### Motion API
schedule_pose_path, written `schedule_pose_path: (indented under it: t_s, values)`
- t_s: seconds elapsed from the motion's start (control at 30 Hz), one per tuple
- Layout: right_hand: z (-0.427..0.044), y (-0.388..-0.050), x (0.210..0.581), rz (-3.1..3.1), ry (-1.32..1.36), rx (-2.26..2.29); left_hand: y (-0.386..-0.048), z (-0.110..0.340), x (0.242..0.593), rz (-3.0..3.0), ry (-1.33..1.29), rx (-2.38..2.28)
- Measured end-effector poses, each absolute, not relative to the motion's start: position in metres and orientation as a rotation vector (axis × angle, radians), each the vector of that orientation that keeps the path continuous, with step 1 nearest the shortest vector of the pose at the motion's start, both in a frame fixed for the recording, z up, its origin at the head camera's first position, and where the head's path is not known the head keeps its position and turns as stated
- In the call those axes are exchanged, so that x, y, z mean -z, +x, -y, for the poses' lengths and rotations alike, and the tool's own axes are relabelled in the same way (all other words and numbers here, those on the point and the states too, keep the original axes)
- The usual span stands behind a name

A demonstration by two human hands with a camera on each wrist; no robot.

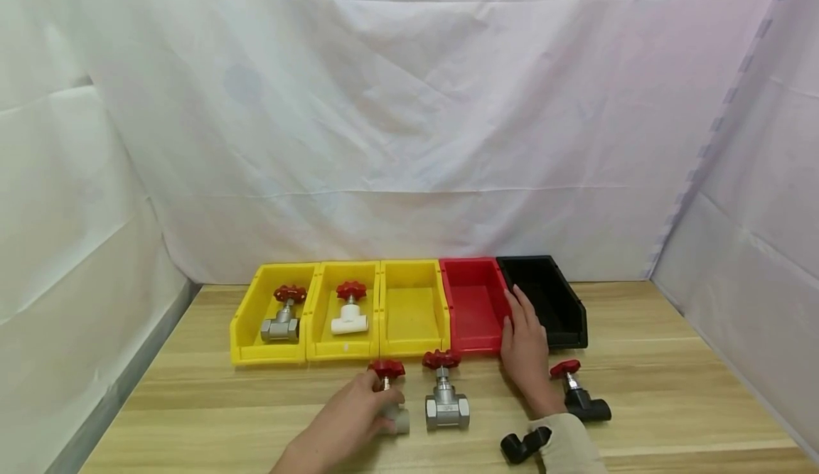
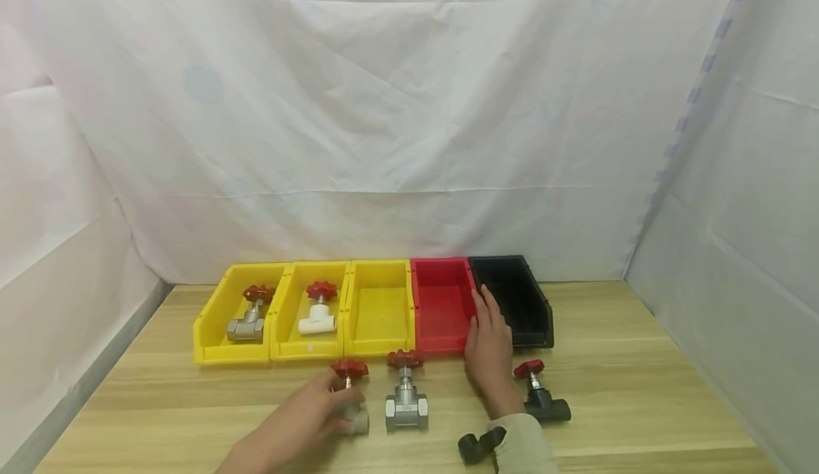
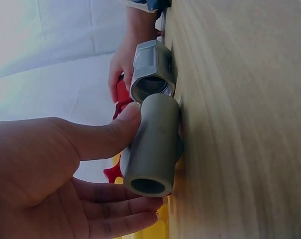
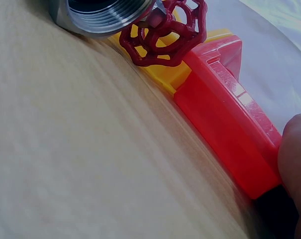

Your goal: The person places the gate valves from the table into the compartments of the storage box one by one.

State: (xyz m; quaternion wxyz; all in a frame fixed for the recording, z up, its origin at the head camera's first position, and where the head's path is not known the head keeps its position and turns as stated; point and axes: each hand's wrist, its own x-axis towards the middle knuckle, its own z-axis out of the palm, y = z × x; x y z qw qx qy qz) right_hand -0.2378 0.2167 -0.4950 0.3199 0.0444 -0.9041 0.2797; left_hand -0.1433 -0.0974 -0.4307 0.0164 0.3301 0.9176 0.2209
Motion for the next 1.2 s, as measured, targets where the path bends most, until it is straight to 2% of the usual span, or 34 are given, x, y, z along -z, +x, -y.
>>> schedule_pose_path:
  t_s: [1.2]
  values:
    - [-0.216,-0.237,0.493,2.372,0.123,-0.744,-0.135,0.078,0.442,-2.964,0.939,-0.405]
